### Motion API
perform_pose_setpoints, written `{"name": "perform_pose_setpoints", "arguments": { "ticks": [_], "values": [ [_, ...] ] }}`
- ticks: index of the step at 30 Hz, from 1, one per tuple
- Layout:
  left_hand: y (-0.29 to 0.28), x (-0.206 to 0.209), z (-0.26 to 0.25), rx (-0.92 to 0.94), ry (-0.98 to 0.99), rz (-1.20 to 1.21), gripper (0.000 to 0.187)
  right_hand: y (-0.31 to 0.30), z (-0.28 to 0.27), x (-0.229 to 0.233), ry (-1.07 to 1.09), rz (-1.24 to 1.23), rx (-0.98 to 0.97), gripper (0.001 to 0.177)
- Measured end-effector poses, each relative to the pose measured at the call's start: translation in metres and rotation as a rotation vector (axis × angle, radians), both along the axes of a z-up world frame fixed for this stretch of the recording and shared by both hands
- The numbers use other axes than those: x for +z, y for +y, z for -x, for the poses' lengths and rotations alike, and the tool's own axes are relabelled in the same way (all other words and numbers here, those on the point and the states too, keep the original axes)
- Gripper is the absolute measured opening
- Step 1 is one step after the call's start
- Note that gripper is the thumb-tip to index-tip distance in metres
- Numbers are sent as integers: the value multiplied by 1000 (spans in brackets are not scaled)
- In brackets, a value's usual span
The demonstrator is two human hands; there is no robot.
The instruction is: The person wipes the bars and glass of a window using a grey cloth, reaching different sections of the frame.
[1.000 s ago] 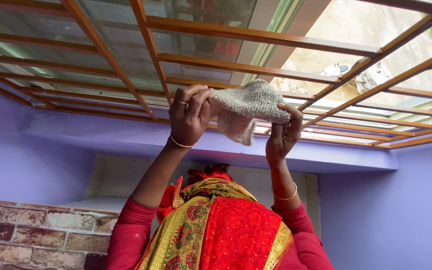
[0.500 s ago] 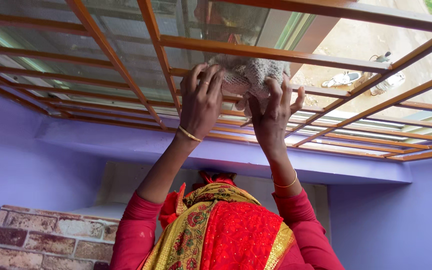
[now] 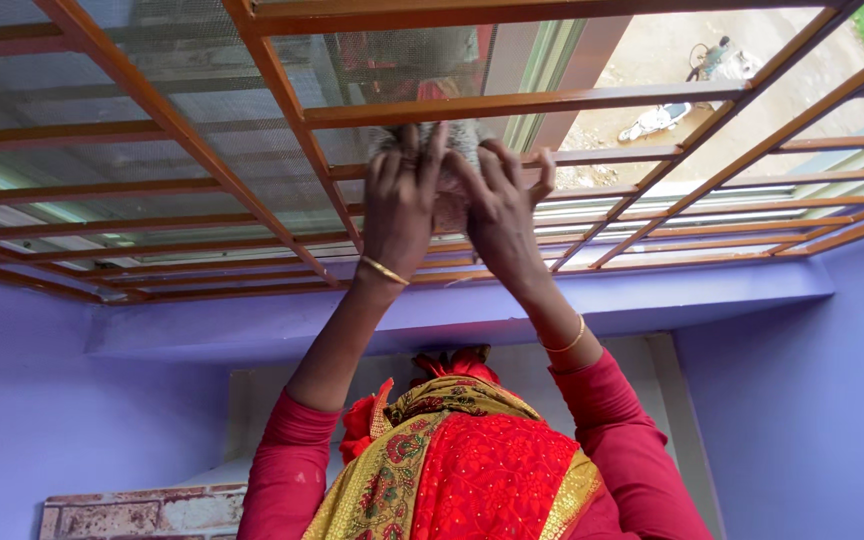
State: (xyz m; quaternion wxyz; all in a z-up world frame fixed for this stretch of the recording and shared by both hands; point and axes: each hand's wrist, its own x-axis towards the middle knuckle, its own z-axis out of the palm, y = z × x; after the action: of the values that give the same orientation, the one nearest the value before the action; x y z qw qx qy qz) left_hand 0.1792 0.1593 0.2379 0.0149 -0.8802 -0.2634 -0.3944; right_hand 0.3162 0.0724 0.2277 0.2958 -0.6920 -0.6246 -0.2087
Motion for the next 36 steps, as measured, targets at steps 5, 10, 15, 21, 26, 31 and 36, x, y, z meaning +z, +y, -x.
{"name": "perform_pose_setpoints", "arguments": {
  "ticks": [5,10,15,21,26,31,36],
  "values": [
    [-10,-15,-64,-230,11,-7,69,-36,-44,2,-62,-46,-306,45],
    [-12,-3,-69,-445,-27,62,70,-46,-30,19,137,-119,-182,48],
    [-13,8,-24,-161,-116,59,60,-11,3,21,121,-80,-2,33],
    [-34,17,-25,53,-84,80,58,-17,-23,22,43,-35,94,58],
    [-58,3,-114,-56,-129,65,58,-54,-105,12,-73,-42,-39,66],
    [-96,5,-172,-95,-91,105,66,-88,-156,4,-154,-90,-181,67],
    [-121,28,-159,-286,-356,400,71,-105,-171,4,270,-401,316,55]
  ]
}}
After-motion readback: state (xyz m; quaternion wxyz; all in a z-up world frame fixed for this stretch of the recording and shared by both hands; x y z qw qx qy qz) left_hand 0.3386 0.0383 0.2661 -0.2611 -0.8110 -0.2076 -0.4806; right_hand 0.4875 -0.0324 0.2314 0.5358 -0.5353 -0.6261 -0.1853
